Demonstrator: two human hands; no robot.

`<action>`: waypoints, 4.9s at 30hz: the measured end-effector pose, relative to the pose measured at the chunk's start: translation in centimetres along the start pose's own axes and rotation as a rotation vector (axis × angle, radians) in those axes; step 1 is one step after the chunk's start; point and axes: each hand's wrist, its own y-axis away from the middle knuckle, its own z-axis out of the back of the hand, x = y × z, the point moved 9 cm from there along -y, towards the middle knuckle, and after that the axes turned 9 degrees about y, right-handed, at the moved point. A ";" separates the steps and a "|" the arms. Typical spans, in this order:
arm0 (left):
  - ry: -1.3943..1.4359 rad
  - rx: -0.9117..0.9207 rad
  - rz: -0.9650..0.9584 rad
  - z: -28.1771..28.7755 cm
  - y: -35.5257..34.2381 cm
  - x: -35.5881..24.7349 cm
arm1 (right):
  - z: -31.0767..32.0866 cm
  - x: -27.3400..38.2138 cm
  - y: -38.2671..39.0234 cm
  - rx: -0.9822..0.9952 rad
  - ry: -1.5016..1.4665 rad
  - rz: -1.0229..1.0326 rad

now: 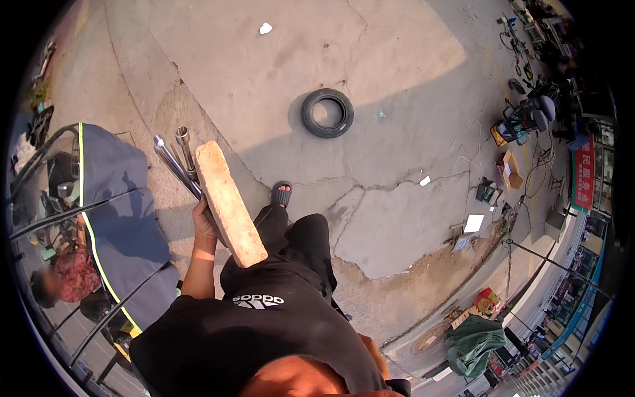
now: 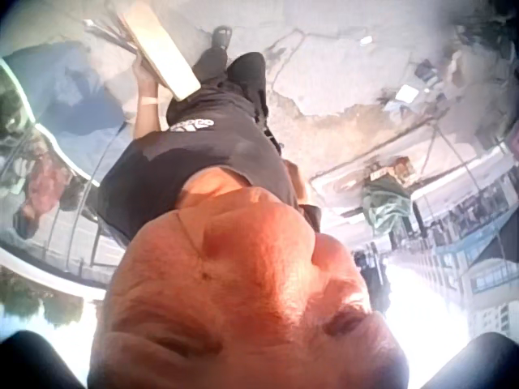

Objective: The person uses a lug wrench to loosen and remove the lug nuts from a scooter wheel. They then remove the wheel, place a hubcap onto the wheel, and set the wheel aside. Finally, they gather tools and a wooden block and walk away from the scooter.

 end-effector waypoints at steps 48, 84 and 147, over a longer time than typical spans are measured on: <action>0.147 0.458 0.177 -93.1 -93.9 42.5 | 72.6 70.1 55.2 0.127 -0.272 0.265; 0.392 0.710 0.598 -151.2 -150.7 72.1 | 121.4 113.7 107.7 -0.220 -0.385 0.290; -0.619 -0.302 0.373 -183.7 -214.5 118.7 | 239.9 197.7 153.7 0.090 -0.821 0.697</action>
